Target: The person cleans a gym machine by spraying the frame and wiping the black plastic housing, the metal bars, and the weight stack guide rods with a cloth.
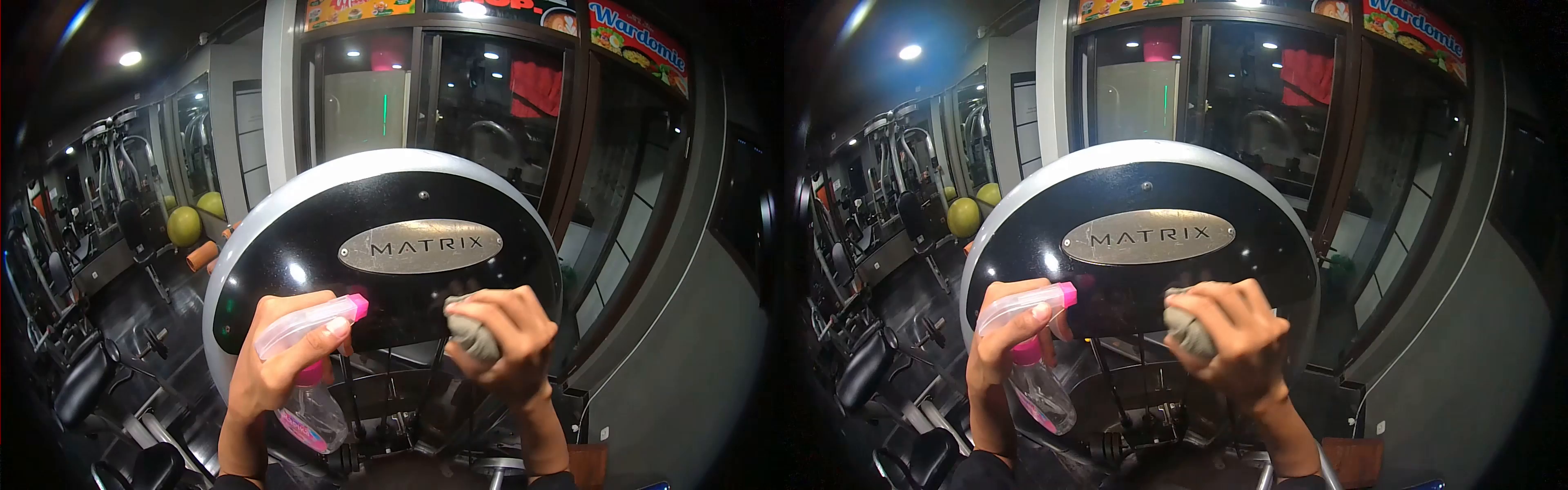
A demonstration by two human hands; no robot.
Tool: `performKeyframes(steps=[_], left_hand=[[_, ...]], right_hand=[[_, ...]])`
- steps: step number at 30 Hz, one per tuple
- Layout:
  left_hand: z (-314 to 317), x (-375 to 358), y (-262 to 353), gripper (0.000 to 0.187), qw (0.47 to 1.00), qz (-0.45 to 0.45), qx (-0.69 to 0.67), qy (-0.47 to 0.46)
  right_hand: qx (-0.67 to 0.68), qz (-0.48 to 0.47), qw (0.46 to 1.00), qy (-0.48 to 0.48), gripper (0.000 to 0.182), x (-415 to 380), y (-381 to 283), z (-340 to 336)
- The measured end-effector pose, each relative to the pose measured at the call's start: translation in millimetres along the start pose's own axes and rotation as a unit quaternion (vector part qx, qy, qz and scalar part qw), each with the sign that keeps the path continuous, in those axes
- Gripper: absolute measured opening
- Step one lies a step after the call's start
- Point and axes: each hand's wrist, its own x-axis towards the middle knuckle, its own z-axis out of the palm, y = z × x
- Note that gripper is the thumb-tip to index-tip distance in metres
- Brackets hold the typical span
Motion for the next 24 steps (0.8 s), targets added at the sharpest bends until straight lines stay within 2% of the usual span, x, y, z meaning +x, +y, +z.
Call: performKeyframes(steps=[5, 11, 13, 17, 19, 21, 24], left_hand=[[15.3, 5.6, 1.8, 0.034, 1.0, 0.015, 0.025, 0.001], [34.1, 16.6, 6.5, 0.033, 0.997, 0.043, 0.069, -0.012], [37.4, 19.5, 4.8, 0.034, 0.985, 0.107, 0.137, 0.005], [37.1, 19.6, 8.5, 0.033, 0.984, 0.109, 0.141, -0.005], [35.0, 17.9, 6.6, 0.033, 0.997, 0.047, 0.054, -0.008], [31.4, 16.1, 2.7, 0.033, 0.997, 0.054, 0.048, -0.008], [31.2, 14.4, -2.7, 0.032, 0.997, 0.068, 0.018, 0.013]], right_hand=[[0.014, 0.055, 0.996, 0.066, 0.035, -12.5, 7.8, 5.2], [0.017, 0.11, 0.99, 0.084, 0.037, -33.1, 0.3, 14.9], [0.021, 0.143, 0.984, 0.107, 0.039, -40.3, -1.8, 18.4], [0.003, 0.156, 0.979, 0.132, 0.037, -51.1, -0.3, 25.3], [0.011, 0.166, 0.975, 0.151, 0.034, -44.9, -2.9, 26.3], [0.071, 0.197, 0.955, 0.212, 0.035, -36.7, -4.3, 27.7], [-0.018, 0.134, 0.984, 0.116, 0.044, -19.4, -11.9, 17.6]])
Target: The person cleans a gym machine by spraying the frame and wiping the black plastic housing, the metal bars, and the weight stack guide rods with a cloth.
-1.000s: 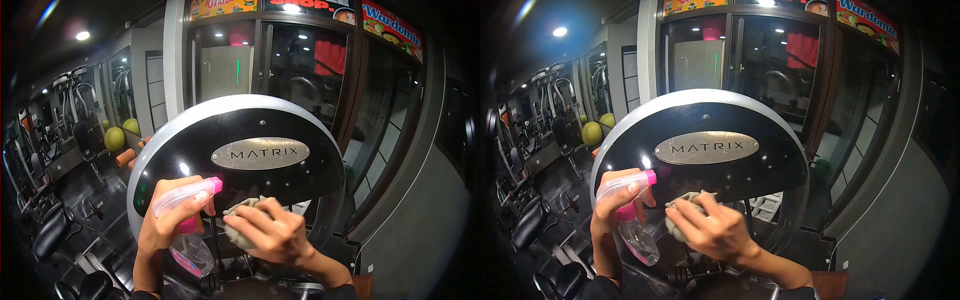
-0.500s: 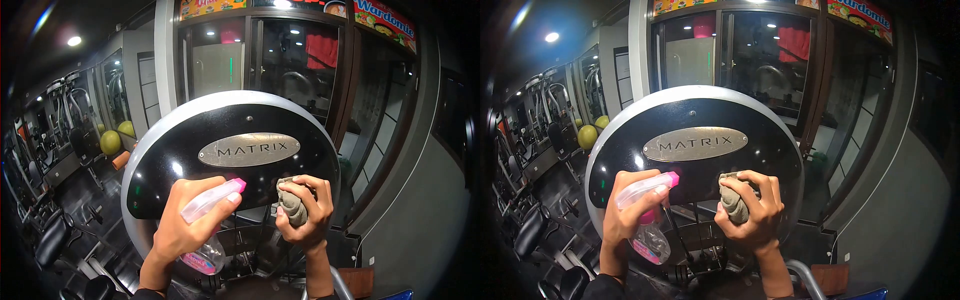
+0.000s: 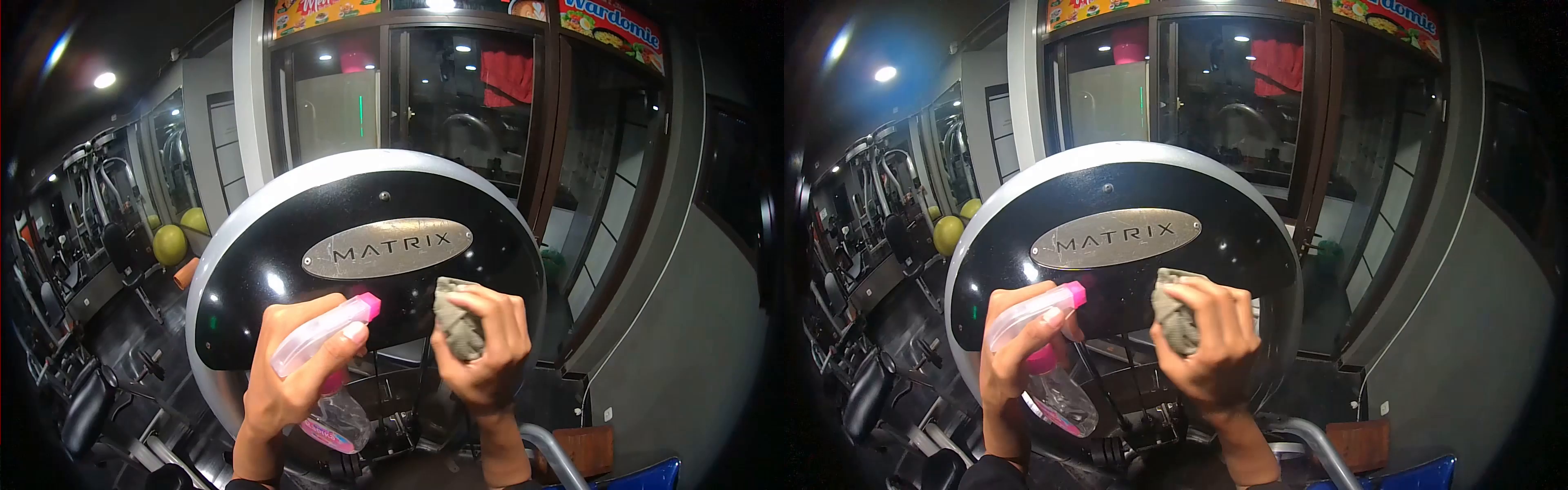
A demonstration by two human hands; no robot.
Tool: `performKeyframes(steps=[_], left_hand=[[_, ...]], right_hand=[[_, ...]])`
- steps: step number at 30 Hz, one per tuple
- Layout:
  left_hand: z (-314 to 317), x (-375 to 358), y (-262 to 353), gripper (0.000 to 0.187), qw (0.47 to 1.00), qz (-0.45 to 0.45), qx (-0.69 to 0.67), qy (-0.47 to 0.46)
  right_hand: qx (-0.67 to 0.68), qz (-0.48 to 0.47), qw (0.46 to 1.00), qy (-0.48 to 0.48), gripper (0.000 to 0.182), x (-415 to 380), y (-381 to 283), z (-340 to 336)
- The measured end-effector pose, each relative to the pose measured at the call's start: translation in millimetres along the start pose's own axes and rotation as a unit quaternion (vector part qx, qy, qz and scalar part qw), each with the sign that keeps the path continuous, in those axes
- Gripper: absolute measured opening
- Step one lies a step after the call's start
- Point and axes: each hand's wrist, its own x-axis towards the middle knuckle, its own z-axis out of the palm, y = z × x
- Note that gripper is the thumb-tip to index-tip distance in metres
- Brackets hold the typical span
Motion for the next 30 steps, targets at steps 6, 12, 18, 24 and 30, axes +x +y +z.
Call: performKeyframes(steps=[6, 12, 18, 24, 30], left_hand=[[-5.8, 3.2, -4.2, 0.038, 0.997, -0.002, -0.073, 0.015], [-11.4, 5.0, -6.4, 0.041, 0.996, -0.011, -0.093, 0.0], [-12.9, 8.5, -7.0, 0.04, 0.997, -0.007, -0.08, -0.018], [-14.2, 3.1, -10.7, 0.039, 0.996, -0.006, -0.085, -0.008], [-10.9, 2.9, -10.1, 0.037, 0.998, -0.001, -0.062, -0.005]], right_hand=[[0.031, -0.183, 0.978, -0.095, 0.038, -0.5, -23.2, 7.5], [-0.022, -0.171, 0.982, -0.082, 0.038, 41.9, 12.9, -10.0], [-0.007, -0.182, 0.978, -0.103, 0.033, 60.4, -7.8, 0.4], [0.03, -0.221, 0.963, -0.15, 0.033, 59.6, -0.9, -6.8], [-0.024, -0.189, 0.977, -0.099, 0.044, 83.9, 20.3, -0.4]])
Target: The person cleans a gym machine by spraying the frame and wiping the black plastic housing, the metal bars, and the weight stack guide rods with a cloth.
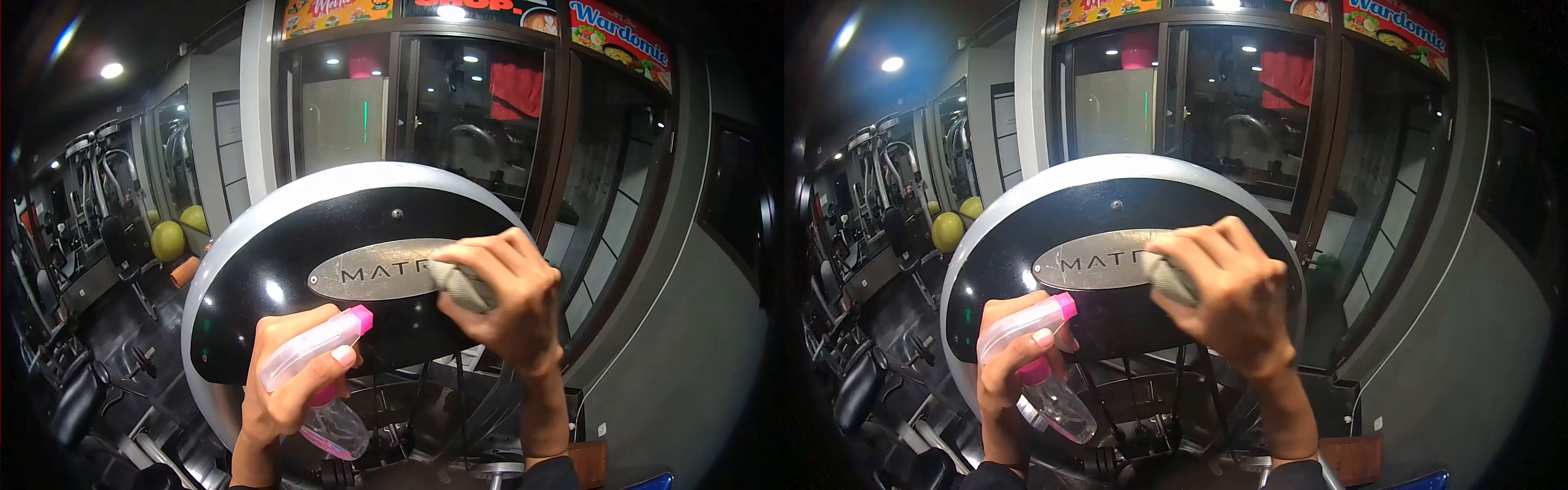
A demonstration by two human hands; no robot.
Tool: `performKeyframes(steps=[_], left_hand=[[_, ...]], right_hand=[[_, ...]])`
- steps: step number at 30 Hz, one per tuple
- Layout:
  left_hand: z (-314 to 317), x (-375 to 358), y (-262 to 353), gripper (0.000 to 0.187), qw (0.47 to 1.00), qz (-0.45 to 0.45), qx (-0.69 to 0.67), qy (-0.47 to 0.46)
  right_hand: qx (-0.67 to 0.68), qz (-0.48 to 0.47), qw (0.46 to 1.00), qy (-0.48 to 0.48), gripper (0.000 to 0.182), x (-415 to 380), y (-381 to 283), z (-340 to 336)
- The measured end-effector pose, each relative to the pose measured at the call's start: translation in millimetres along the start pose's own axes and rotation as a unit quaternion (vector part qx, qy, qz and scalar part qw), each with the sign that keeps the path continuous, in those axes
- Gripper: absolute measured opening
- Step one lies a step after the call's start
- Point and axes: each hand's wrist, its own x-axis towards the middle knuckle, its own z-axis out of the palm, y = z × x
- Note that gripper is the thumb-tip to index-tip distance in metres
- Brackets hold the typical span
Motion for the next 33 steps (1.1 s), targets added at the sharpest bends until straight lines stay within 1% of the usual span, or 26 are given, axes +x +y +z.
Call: performKeyframes(steps=[1, 4, 7, 9, 10, 13, 14, 15, 17, 18, 19, 21, 23, 25, 27, 29, 31, 32, 33], left_hand=[[0.9, 0.5, 1.0, 0.037, 1.0, 0.002, 0.0, 0.001], [3.9, 0.6, 8.0, 0.036, 1.0, 0.01, 0.016, -0.002], [5.2, -0.6, 16.4, 0.035, 0.999, -0.001, 0.038, 0.028], [0.0, 0.8, 18.3, 0.036, 0.995, 0.073, 0.061, 0.025], [-2.0, 3.5, 19.2, 0.036, 0.995, 0.075, 0.063, 0.029], [-8.0, 19.2, 24.0, 0.038, 0.99, 0.121, 0.071, 0.007], [-8.5, 22.2, 26.8, 0.038, 0.993, 0.099, 0.069, 0.005], [-8.2, 24.0, 27.5, 0.038, 0.992, 0.1, 0.072, 0.007], [-7.8, 28.5, 26.8, 0.039, 0.998, 0.058, 0.019, 0.003], [-8.3, 30.8, 26.3, 0.04, 0.999, 0.049, 0.006, -0.015], [-8.9, 32.4, 26.9, 0.04, 0.999, 0.052, 0.008, -0.013], [-10.0, 35.3, 27.5, 0.041, 0.999, 0.026, -0.005, -0.027], [-12.4, 38.6, 24.9, 0.042, 0.999, 0.035, 0.001, -0.029], [-14.8, 41.4, 23.5, 0.043, 0.998, 0.046, 0.007, -0.031], [-14.4, 42.7, 22.8, 0.042, 0.999, 0.026, -0.021, -0.023], [-14.1, 43.4, 24.3, 0.041, 0.999, 0.03, -0.01, -0.019], [-14.7, 44.9, 22.8, 0.041, 0.999, 0.032, 0.001, -0.013], [-16.1, 46.1, 20.6, 0.041, 0.999, 0.029, 0.001, -0.022], [-16.8, 47.3, 19.2, 0.041, 0.999, 0.028, 0.003, -0.032]], right_hand=[[0.006, -0.003, 1.0, 0.013, 0.043, 6.0, -6.7, 5.8], [0.028, -0.06, 0.998, 0.02, 0.036, 17.1, -26.7, 20.1], [0.044, -0.077, 0.996, 0.026, 0.035, 15.0, -19.0, 16.8], [0.063, -0.048, 0.997, -0.019, 0.037, 11.6, -0.2, 5.3], [0.045, -0.032, 0.998, -0.025, 0.038, 11.8, 7.9, 0.4], [0.025, -0.011, 1.0, 0.002, 0.038, 17.0, 22.5, 2.6], [0.027, -0.013, 1.0, 0.005, 0.038, 21.8, 21.0, 5.1], [0.032, -0.021, 0.999, 0.007, 0.037, 28.3, 15.3, 10.0], [0.05, -0.043, 0.998, 0.014, 0.033, 39.3, 3.5, 23.0], [0.057, -0.061, 0.996, 0.011, 0.033, 44.2, -2.1, 28.1], [0.062, -0.078, 0.995, 0.007, 0.032, 48.0, -5.7, 30.9], [0.053, -0.076, 0.996, -0.003, 0.032, 49.7, -3.1, 28.2], [0.089, -0.076, 0.992, -0.044, 0.032, 48.2, 14.3, 18.0], [0.061, -0.05, 0.995, -0.053, 0.032, 46.5, 31.5, 6.2], [0.023, -0.025, 0.999, -0.042, 0.03, 45.5, 46.0, 2.9], [0.033, -0.031, 0.998, -0.034, 0.028, 52.1, 48.0, 8.3], [0.056, -0.062, 0.996, -0.014, 0.032, 63.5, 39.1, 20.4], [0.068, -0.083, 0.994, -0.011, 0.025, 72.3, 32.8, 25.6], [0.082, -0.11, 0.99, 0.002, 0.024, 79.8, 30.4, 36.1]])
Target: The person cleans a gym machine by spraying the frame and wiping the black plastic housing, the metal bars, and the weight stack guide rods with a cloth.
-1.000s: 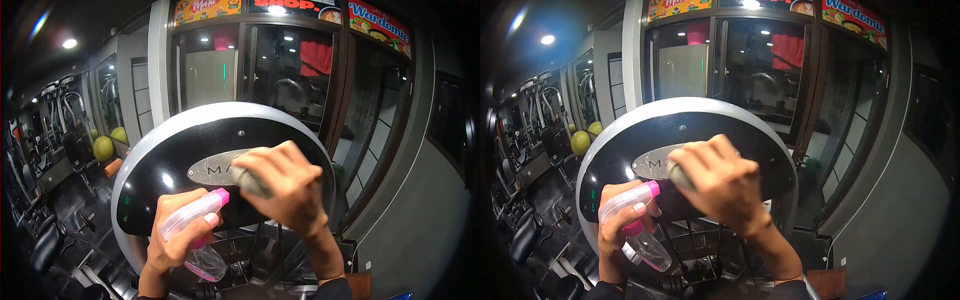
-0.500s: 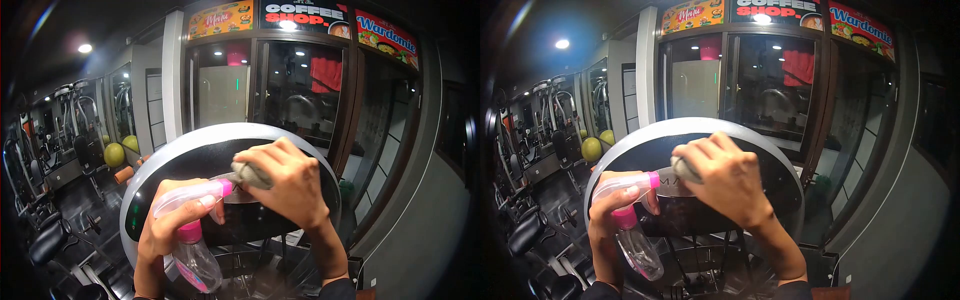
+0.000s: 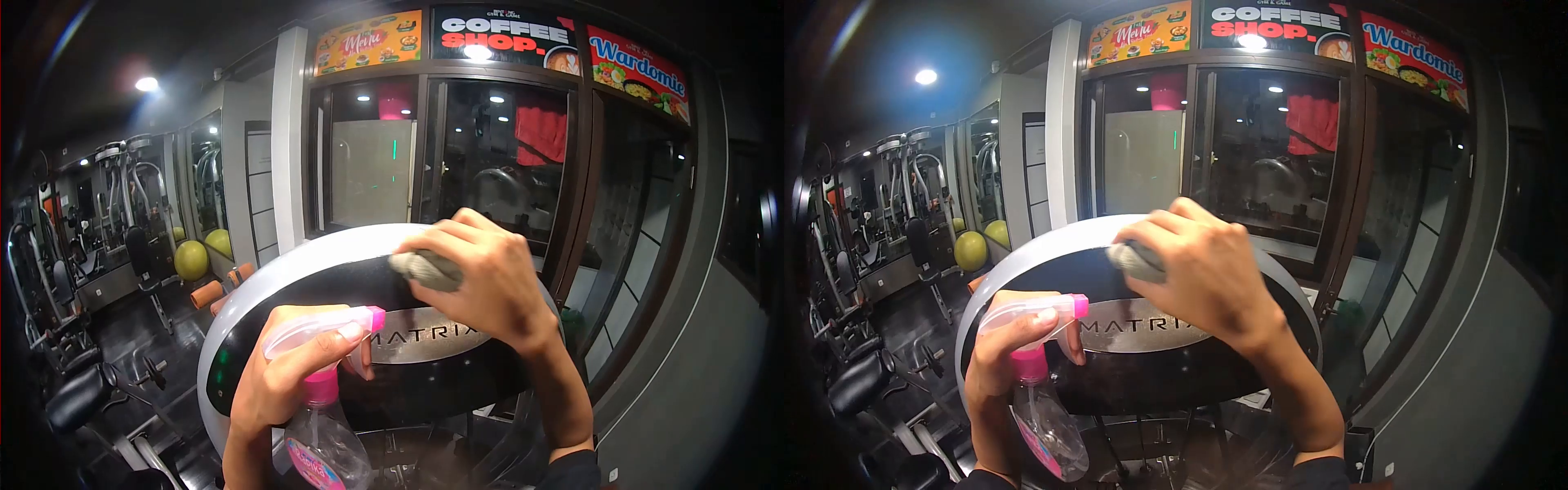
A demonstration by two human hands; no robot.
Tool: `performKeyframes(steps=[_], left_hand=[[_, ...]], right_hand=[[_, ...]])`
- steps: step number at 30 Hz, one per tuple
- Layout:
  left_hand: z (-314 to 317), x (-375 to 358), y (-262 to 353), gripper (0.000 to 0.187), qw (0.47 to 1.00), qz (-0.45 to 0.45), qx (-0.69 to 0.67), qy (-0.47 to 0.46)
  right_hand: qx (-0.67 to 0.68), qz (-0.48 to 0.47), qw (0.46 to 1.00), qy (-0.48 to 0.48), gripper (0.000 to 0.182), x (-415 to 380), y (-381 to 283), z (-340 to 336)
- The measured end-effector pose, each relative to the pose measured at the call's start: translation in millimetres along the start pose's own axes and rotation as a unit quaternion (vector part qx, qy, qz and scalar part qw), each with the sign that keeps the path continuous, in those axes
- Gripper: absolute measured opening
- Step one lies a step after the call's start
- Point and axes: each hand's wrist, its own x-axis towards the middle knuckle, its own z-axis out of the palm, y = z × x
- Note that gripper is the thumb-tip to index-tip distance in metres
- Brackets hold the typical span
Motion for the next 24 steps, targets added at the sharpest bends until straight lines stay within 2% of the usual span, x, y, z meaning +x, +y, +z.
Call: performKeyframes(steps=[3, 5, 9, 12, 18, 20, 24], left_hand=[[2.8, -0.6, 2.6, 0.041, 1.0, -0.018, 0.007, 0.014], [2.7, -0.5, 0.9, 0.041, 1.0, -0.01, 0.0, 0.021], [4.5, -0.7, -2.6, 0.04, 0.998, -0.007, -0.039, 0.047], [4.7, -1.3, -0.1, 0.04, 0.999, -0.021, 0.007, 0.027], [9.9, -1.6, 1.1, 0.042, 0.998, -0.023, 0.015, 0.05], [10.1, -1.9, 1.2, 0.043, 0.998, -0.034, 0.016, 0.052], [12.5, -1.4, 2.1, 0.044, 0.998, -0.03, 0.024, 0.053]], right_hand=[[0.019, -0.014, 1.0, -0.02, 0.024, 17.7, -1.0, 7.3], [0.024, -0.001, 0.997, -0.072, 0.024, 19.2, 5.4, -3.7], [0.07, 0.11, 0.984, -0.124, 0.026, 3.4, 34.6, -30.5], [0.059, 0.067, 0.99, -0.108, 0.026, 7.2, 45.3, -22.8], [0.062, 0.009, 0.995, -0.081, 0.023, 43.7, 42.2, 14.1], [0.126, 0.093, 0.976, -0.15, 0.026, 44.6, 45.6, 4.2], [0.098, 0.163, 0.971, -0.145, 0.034, 19.9, 69.5, -15.6]])
